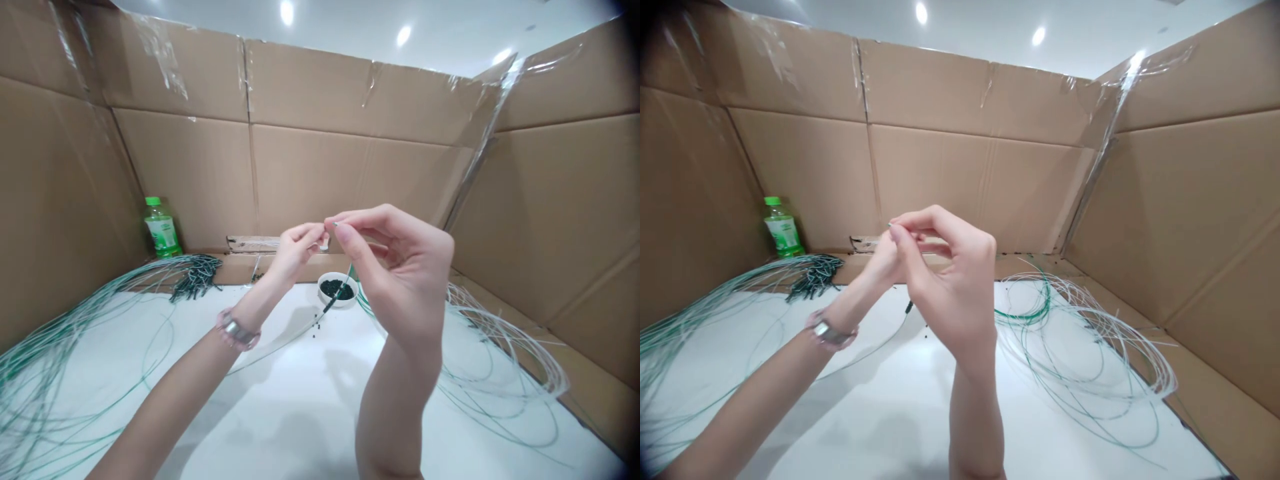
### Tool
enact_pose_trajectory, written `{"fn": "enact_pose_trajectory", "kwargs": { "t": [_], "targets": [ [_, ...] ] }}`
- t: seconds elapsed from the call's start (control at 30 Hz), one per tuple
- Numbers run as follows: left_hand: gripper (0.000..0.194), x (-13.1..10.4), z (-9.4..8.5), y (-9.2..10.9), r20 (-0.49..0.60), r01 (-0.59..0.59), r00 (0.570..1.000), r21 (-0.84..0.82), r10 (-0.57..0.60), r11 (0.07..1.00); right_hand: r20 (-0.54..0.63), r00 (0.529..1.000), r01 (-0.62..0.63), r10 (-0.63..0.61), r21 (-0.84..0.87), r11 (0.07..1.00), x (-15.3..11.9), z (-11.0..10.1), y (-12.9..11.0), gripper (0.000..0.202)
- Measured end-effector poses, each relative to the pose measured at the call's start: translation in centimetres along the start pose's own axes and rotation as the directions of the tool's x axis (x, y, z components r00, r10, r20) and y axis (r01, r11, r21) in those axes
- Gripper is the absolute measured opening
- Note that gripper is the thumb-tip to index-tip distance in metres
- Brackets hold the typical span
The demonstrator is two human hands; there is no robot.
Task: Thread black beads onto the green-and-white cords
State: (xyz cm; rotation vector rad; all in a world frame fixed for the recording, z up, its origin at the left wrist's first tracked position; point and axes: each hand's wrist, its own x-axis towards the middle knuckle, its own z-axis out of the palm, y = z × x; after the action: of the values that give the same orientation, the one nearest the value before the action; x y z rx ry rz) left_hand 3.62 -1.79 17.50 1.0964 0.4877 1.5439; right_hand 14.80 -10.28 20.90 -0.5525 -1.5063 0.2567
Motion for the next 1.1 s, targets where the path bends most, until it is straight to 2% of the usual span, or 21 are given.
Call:
{"fn": "enact_pose_trajectory", "kwargs": {
  "t": [0.07, 0.17, 0.3, 0.5, 0.73, 0.97, 1.1],
  "targets": [
    [0.020, -1.5, -0.6, 1.4, 0.027, -0.018, 0.999, -0.030, 0.019, 0.999, -0.008, 1.000, 0.008, -0.008, -0.021, 1.000, -0.1, 0.4, -0.4, 0.013],
    [0.026, -4.1, -1.4, 3.4, 0.048, -0.107, 0.993, -0.093, 0.111, 0.990, 0.027, 0.999, 0.024, -0.022, -0.072, 0.997, -0.5, 1.0, -1.0, 0.014],
    [0.017, -6.1, -2.0, 4.8, 0.029, -0.193, 0.980, -0.138, 0.199, 0.971, 0.094, 0.994, 0.061, -0.052, -0.092, 0.994, -1.0, 2.0, -1.4, 0.013],
    [0.017, -6.6, -2.3, 5.7, 0.086, -0.218, 0.970, -0.114, 0.229, 0.969, 0.126, 0.988, 0.094, -0.086, -0.060, 0.994, -1.8, 3.8, -1.3, 0.011],
    [0.010, -6.7, -2.9, 6.2, 0.129, -0.350, 0.930, 0.034, 0.343, 0.936, 0.079, 0.987, 0.142, -0.139, -0.034, 0.989, -2.1, 4.7, -1.6, 0.015],
    [0.009, -6.5, -3.0, 6.3, 0.156, -0.330, 0.934, 0.025, 0.322, 0.944, 0.064, 0.982, 0.185, -0.180, -0.076, 0.980, -2.1, 4.7, -1.7, 0.016],
    [0.014, -6.6, -2.6, 6.2, 0.155, -0.176, 0.968, -0.132, 0.196, 0.976, 0.062, 0.982, 0.185, -0.180, -0.094, 0.978, -2.1, 4.7, -1.7, 0.016]
  ]
}}
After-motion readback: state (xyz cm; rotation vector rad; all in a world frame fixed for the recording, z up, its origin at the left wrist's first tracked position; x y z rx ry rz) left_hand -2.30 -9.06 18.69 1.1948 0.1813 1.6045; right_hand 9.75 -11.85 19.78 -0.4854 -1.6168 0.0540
